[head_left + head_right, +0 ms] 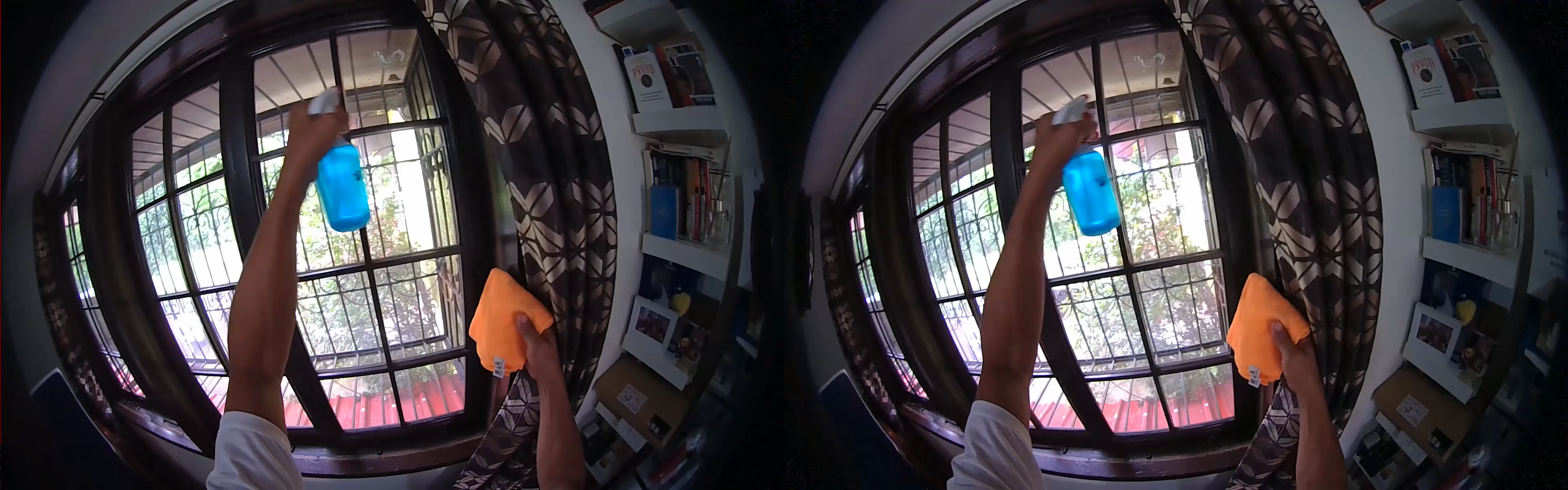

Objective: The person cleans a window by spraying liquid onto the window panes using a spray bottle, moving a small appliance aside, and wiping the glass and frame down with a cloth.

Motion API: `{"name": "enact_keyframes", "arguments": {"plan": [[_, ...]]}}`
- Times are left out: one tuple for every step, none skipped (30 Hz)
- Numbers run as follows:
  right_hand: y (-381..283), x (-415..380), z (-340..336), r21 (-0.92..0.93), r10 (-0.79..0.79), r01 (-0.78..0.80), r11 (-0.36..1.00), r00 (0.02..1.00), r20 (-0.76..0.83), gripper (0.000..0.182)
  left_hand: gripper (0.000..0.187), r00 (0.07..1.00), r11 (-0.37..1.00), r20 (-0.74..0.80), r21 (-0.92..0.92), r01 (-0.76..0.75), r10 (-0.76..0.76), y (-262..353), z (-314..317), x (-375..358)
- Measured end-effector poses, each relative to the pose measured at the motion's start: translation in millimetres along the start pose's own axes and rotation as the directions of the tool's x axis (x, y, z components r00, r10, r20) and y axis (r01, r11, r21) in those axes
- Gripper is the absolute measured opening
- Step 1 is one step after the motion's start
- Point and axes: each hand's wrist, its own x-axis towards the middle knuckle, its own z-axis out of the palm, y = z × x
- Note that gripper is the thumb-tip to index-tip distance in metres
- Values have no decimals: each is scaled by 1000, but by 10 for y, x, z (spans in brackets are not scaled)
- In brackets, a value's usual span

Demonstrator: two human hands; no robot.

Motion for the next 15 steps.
{"name": "enact_keyframes", "arguments": {"plan": [[-20,-8,2,-15,4,-4,1000,1000,-12,52,22,999,997,-25,70,21,-20,-35,-174,27],[-28,-3,-8,-14,13,-13,1000,1000,-5,52,20,998,990,-53,137,45,-38,-59,-374,55],[-32,6,-22,-12,17,-17,1000,1000,11,51,20,997,988,-61,145,52,-44,-112,-540,60],[-29,13,-35,-8,18,-18,1000,999,29,50,17,998,964,-26,259,55,-50,-166,-683,61],[-15,23,-29,-2,-5,5,1000,999,44,49,14,998,928,11,369,48,-56,-224,-778,81],[-8,25,-15,0,-5,5,1000,999,53,49,14,999,926,4,374,47,-53,-259,-818,84],[1,14,-1,11,-14,14,1000,998,62,49,13,999,929,17,369,28,-37,-298,-852,90],[11,13,12,21,-26,25,999,997,70,49,11,999,932,30,362,8,-20,-327,-888,119],[39,17,10,21,-26,24,999,997,74,49,16,1000,948,-20,317,28,-23,-295,-845,136],[75,30,1,12,-22,21,1000,997,68,49,16,999,948,-24,316,29,-23,-276,-808,199],[93,55,-3,2,-20,20,1000,998,63,49,17,998,952,-15,301,-50,57,-239,-762,302],[96,69,1,0,-22,22,1000,998,65,49,19,991,950,-6,285,-128,135,-218,-745,428],[95,69,2,-20,-30,31,999,998,59,49,19,991,951,-10,284,-124,132,-203,-757,599],[95,68,6,-40,-35,37,998,998,54,50,19,983,948,-56,280,-154,176,-191,-791,784],[104,65,16,-42,-31,33,999,998,56,50,20,970,943,-100,278,-185,220,-187,-842,873]]}}
